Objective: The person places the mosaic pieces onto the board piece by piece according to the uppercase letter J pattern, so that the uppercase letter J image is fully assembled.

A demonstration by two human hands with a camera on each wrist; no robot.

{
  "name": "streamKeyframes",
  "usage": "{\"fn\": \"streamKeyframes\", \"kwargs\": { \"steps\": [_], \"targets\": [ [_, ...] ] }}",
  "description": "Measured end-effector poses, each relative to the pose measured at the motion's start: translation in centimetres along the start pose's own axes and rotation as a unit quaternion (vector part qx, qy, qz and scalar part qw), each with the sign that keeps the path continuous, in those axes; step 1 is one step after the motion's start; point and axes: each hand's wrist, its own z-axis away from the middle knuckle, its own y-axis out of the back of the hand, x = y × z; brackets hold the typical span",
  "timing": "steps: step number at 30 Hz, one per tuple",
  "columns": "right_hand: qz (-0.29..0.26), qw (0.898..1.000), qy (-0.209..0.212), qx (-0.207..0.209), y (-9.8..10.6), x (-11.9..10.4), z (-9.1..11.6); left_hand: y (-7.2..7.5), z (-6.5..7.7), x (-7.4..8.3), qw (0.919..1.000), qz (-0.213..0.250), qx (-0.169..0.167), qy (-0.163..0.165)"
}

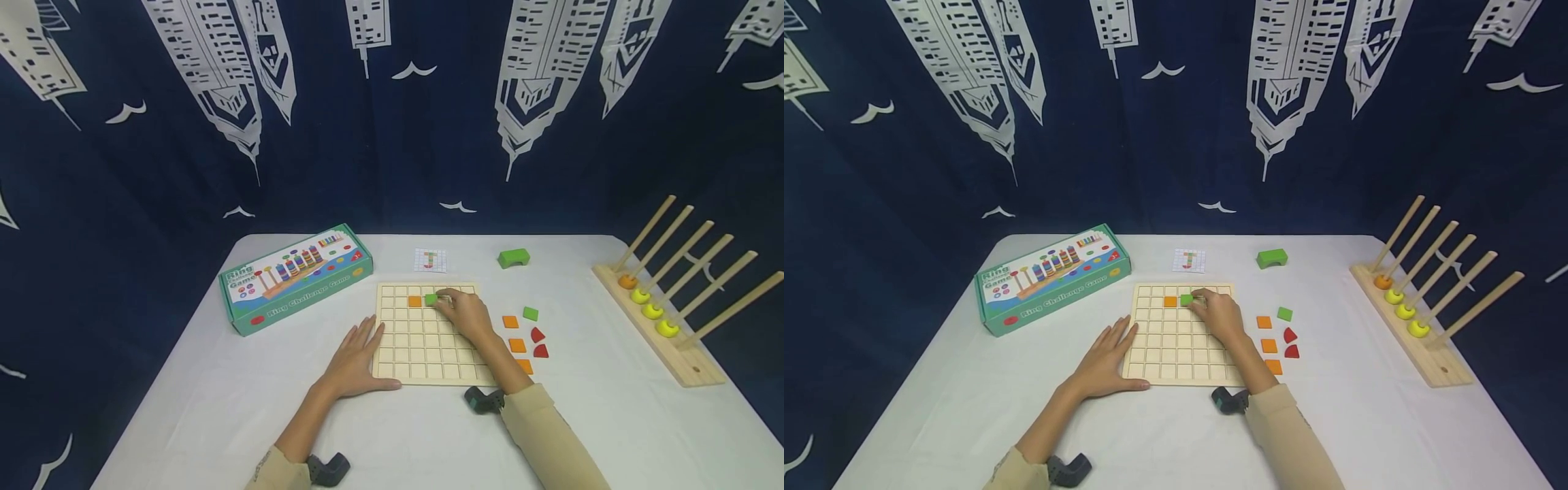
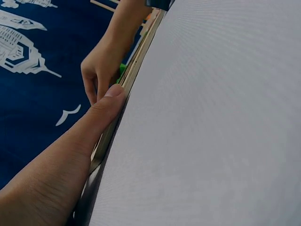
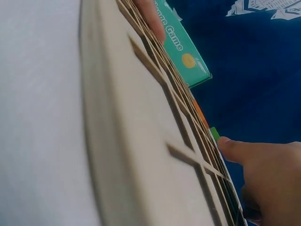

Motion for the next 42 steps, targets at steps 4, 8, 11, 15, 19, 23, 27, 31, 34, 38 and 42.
{"fn": "streamKeyframes", "kwargs": {
  "steps": [4, 8, 11, 15, 19, 23, 27, 31, 34, 38, 42],
  "targets": [
    [0.007, 1.0, 0.0, -0.007, -0.1, 0.1, 0.0, 0.1, 0.0, 0.1, 1.0, 0.002, 0.002, -0.002],
    [0.013, 1.0, 0.004, -0.006, -0.3, 0.2, 0.0, 0.2, 0.0, 0.1, 1.0, 0.001, 0.002, -0.003],
    [0.013, 1.0, 0.008, -0.006, -0.4, 0.2, 0.0, 0.1, 0.0, 0.1, 1.0, 0.001, 0.003, -0.003],
    [0.008, 1.0, 0.017, 0.001, -0.5, 0.2, 0.1, 0.1, 0.1, 0.0, 1.0, 0.003, 0.005, -0.002],
    [-0.014, 1.0, 0.025, -0.002, -0.3, 0.3, 0.3, 0.0, 0.2, 0.0, 1.0, 0.0, 0.004, -0.004],
    [-0.032, 0.999, 0.027, -0.014, 0.6, 0.8, 0.8, 0.0, 0.1, 0.0, 1.0, 0.004, 0.001, -0.007],
    [-0.037, 0.999, 0.02, -0.019, 1.8, 1.7, 1.3, 0.2, 0.1, 0.0, 1.0, 0.004, 0.002, -0.007],
    [-0.019, 1.0, 0.012, 0.003, 3.4, 3.5, 2.2, 0.1, 0.0, 0.1, 1.0, -0.002, 0.002, -0.005],
    [0.0, 1.0, 0.016, 0.026, 4.7, 4.8, 3.0, 0.1, 0.0, 0.1, 1.0, -0.005, 0.001, -0.004],
    [0.019, 0.999, 0.008, 0.037, 6.6, 6.5, 4.0, 0.1, 0.0, 0.1, 1.0, -0.005, 0.001, -0.003],
    [0.02, 0.999, -0.022, 0.03, 8.1, 7.8, 4.9, 0.0, 0.0, 0.1, 1.0, -0.003, 0.004, -0.004]
  ]
}}
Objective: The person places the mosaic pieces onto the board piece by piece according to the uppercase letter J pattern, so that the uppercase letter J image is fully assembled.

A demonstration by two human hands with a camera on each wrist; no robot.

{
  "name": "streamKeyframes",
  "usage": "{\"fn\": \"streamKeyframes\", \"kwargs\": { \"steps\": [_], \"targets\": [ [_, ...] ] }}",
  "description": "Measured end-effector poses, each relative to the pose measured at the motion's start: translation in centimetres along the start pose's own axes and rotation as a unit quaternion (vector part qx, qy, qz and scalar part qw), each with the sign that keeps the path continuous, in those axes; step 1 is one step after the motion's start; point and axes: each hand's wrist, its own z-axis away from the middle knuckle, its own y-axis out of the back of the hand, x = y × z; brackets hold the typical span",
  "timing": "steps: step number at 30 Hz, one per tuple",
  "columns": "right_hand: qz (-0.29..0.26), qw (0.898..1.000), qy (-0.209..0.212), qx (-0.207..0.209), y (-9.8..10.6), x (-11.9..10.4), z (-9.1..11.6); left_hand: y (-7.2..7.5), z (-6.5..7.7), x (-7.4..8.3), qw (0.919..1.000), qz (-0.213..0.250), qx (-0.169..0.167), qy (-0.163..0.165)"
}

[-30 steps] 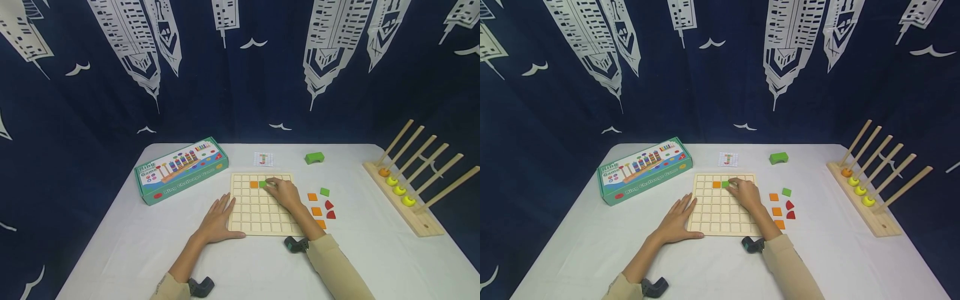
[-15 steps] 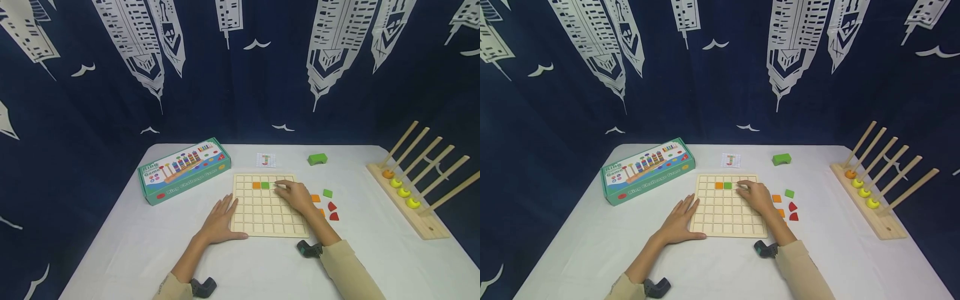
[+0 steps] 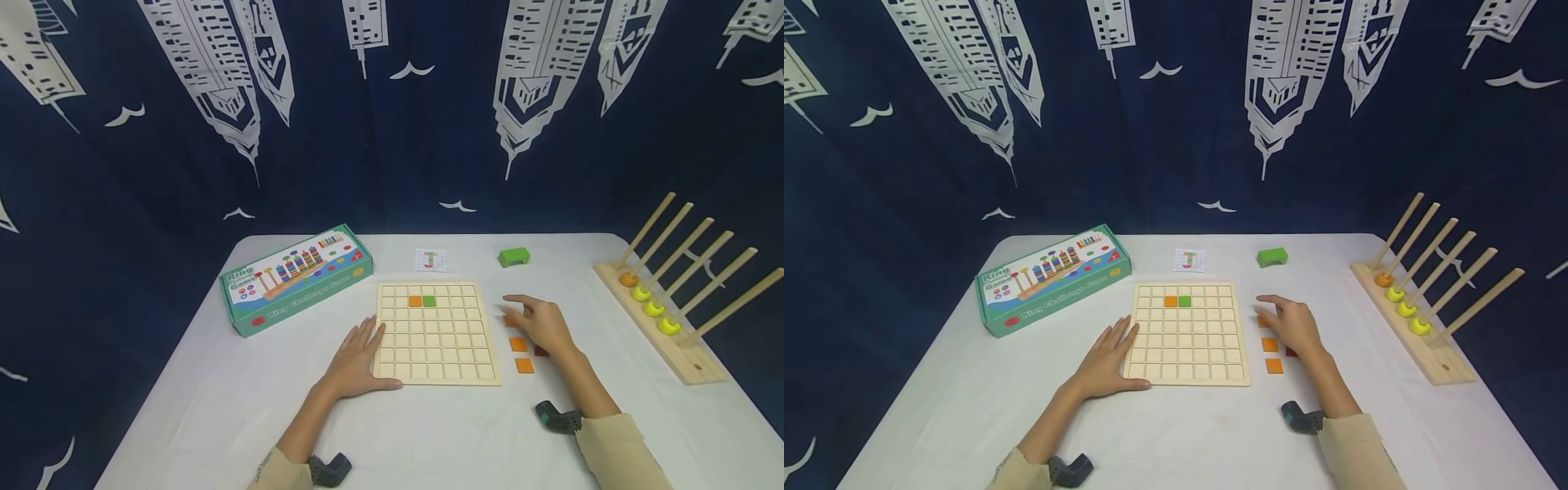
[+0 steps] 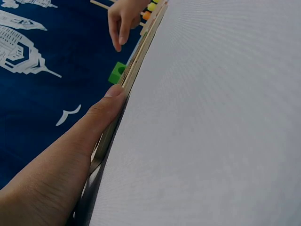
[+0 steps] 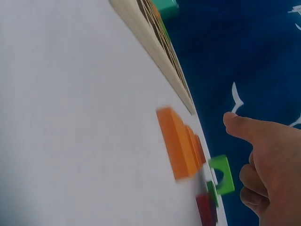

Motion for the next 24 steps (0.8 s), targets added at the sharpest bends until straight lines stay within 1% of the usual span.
{"fn": "streamKeyframes", "kwargs": {
  "steps": [5, 9, 12, 14, 17, 24],
  "targets": [
    [-0.003, 0.999, -0.027, -0.023, 0.9, 0.9, 0.6, -0.1, 0.1, 0.0, 1.0, 0.001, 0.005, 0.0],
    [-0.001, 0.998, -0.041, -0.054, 1.1, 1.4, 1.1, 0.0, 0.1, 0.1, 1.0, 0.004, 0.005, -0.001],
    [0.006, 0.996, -0.045, -0.08, 1.1, 1.8, 1.4, 0.1, 0.1, 0.1, 1.0, 0.004, 0.004, -0.002],
    [0.015, 0.995, -0.04, -0.089, 0.9, 2.1, 1.5, 0.1, 0.1, 0.0, 1.0, 0.002, 0.006, -0.005],
    [0.028, 0.996, -0.025, -0.084, 0.6, 2.4, 1.6, 0.0, 0.1, 0.0, 0.9999, 0.001, 0.009, -0.007],
    [0.035, 0.998, -0.005, -0.05, 0.3, 2.3, 1.8, 0.0, 0.0, -0.1, 0.9999, 0.007, 0.009, -0.005]
  ]
}}
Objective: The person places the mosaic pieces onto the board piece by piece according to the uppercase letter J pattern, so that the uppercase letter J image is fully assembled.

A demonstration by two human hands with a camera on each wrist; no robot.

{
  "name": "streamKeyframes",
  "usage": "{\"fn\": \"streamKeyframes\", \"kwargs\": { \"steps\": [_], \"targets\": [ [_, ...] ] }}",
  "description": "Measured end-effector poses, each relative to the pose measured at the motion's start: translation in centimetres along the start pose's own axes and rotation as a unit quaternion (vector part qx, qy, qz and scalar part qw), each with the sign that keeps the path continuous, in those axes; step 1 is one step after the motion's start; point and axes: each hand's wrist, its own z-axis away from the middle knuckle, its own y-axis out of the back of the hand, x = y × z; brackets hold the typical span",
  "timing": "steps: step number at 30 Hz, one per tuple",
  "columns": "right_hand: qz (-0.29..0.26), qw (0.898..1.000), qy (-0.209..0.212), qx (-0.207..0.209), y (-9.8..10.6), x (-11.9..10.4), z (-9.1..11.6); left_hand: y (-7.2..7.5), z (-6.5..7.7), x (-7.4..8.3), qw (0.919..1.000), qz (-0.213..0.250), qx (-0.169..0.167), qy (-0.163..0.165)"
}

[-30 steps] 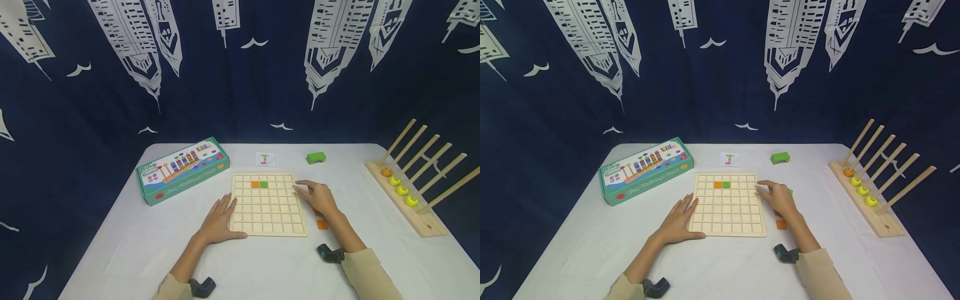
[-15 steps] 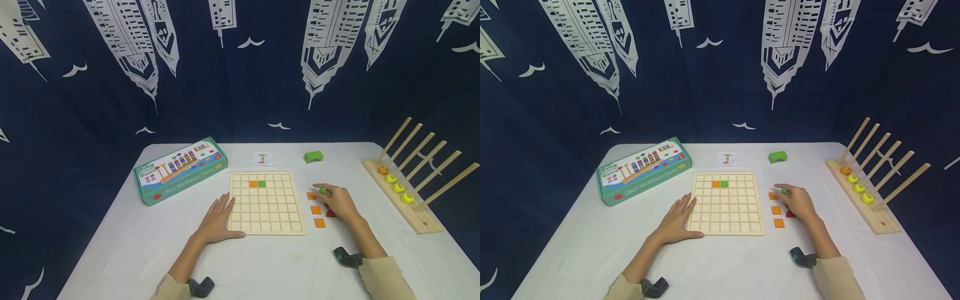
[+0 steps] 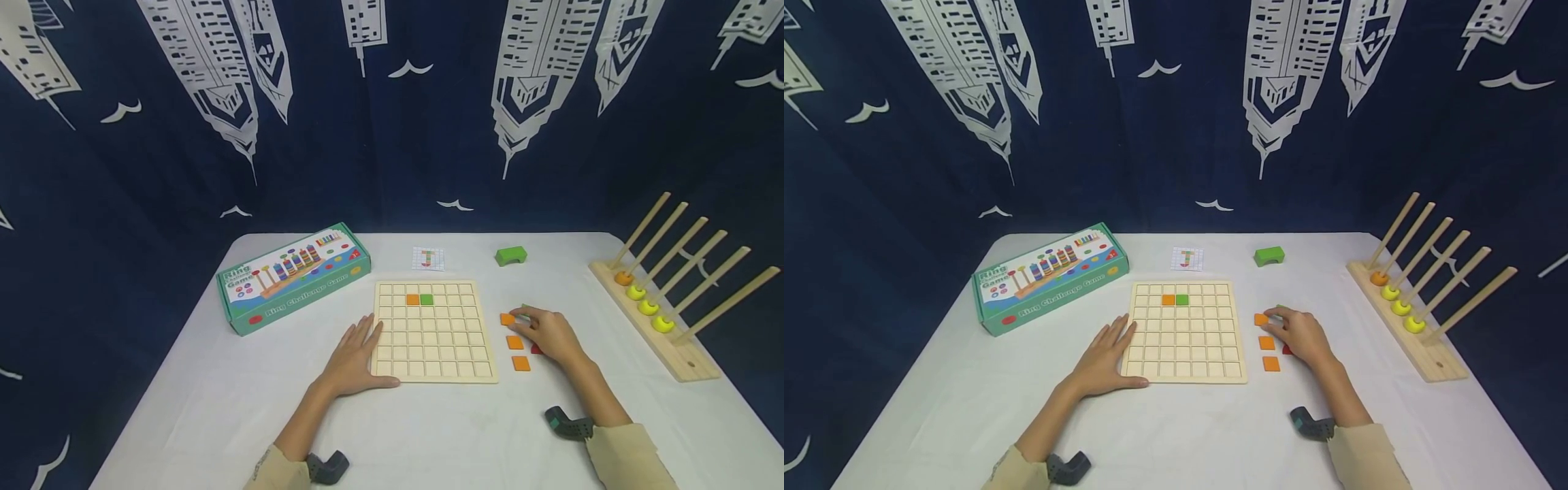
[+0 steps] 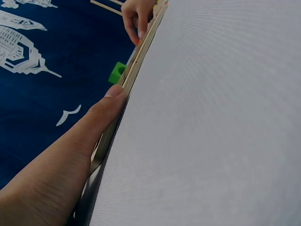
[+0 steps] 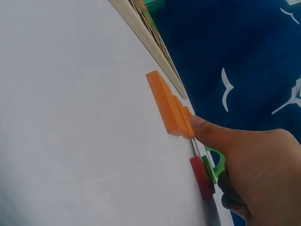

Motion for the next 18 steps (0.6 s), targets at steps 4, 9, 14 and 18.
{"fn": "streamKeyframes", "kwargs": {
  "steps": [4, 9, 14, 18],
  "targets": [
    [-0.006, 1.0, 0.009, 0.021, -0.1, -0.7, -0.3, 0.0, 0.0, -0.1, 1.0, -0.004, -0.004, 0.004],
    [-0.012, 0.999, 0.023, 0.037, -0.6, -2.4, -1.2, 0.1, 0.0, -0.1, 1.0, -0.004, -0.002, 0.004],
    [-0.01, 0.998, 0.036, 0.053, -1.4, -4.2, -2.3, 0.0, 0.0, 0.0, 1.0, -0.007, -0.001, -0.001],
    [-0.018, 0.998, 0.038, 0.057, -2.3, -5.5, -3.3, 0.0, 0.0, 0.1, 1.0, -0.006, 0.002, -0.004]
  ]
}}
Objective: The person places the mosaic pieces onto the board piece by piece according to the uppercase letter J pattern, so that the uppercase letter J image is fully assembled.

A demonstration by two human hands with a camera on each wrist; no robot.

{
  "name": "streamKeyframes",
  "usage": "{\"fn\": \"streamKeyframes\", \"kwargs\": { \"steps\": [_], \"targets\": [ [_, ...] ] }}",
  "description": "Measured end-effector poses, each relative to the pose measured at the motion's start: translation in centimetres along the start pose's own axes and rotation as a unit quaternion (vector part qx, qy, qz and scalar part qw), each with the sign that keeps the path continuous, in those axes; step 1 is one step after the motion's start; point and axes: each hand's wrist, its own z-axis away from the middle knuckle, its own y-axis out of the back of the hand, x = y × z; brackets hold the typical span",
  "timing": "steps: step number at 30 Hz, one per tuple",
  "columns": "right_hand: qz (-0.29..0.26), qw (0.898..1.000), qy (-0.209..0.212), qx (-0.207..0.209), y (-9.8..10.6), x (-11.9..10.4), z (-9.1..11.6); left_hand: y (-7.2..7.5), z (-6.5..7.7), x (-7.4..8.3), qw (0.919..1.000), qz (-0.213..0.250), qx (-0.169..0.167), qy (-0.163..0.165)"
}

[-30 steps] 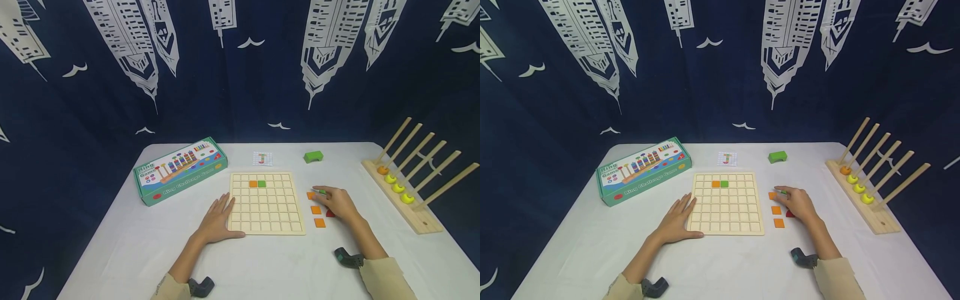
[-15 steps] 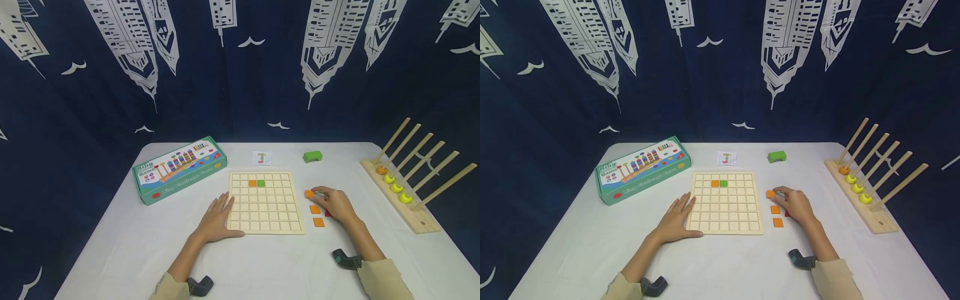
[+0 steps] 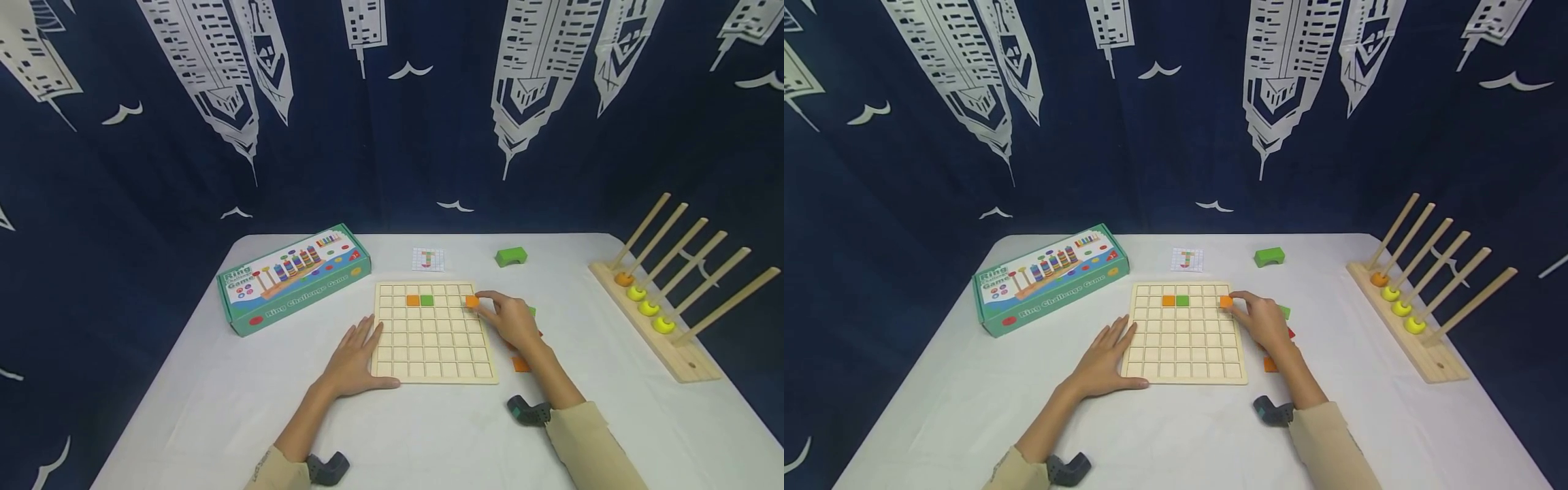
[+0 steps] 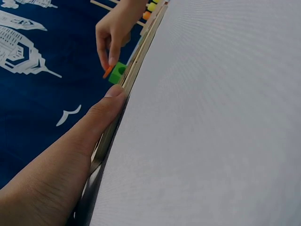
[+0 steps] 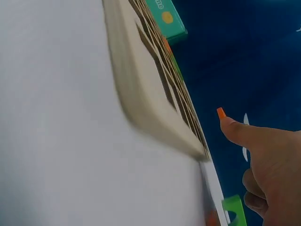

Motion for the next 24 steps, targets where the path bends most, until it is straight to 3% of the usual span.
{"fn": "streamKeyframes", "kwargs": {
  "steps": [11, 24],
  "targets": [
    [-0.03, 1.0, -0.008, 0.004, -2.5, -2.5, -2.1, 0.0, 0.0, -0.1, 1.0, 0.001, -0.003, 0.007],
    [-0.053, 0.998, -0.014, -0.036, -4.0, -3.5, -2.7, 0.1, 0.0, 0.0, 0.9999, 0.006, -0.01, 0.008]
  ]
}}
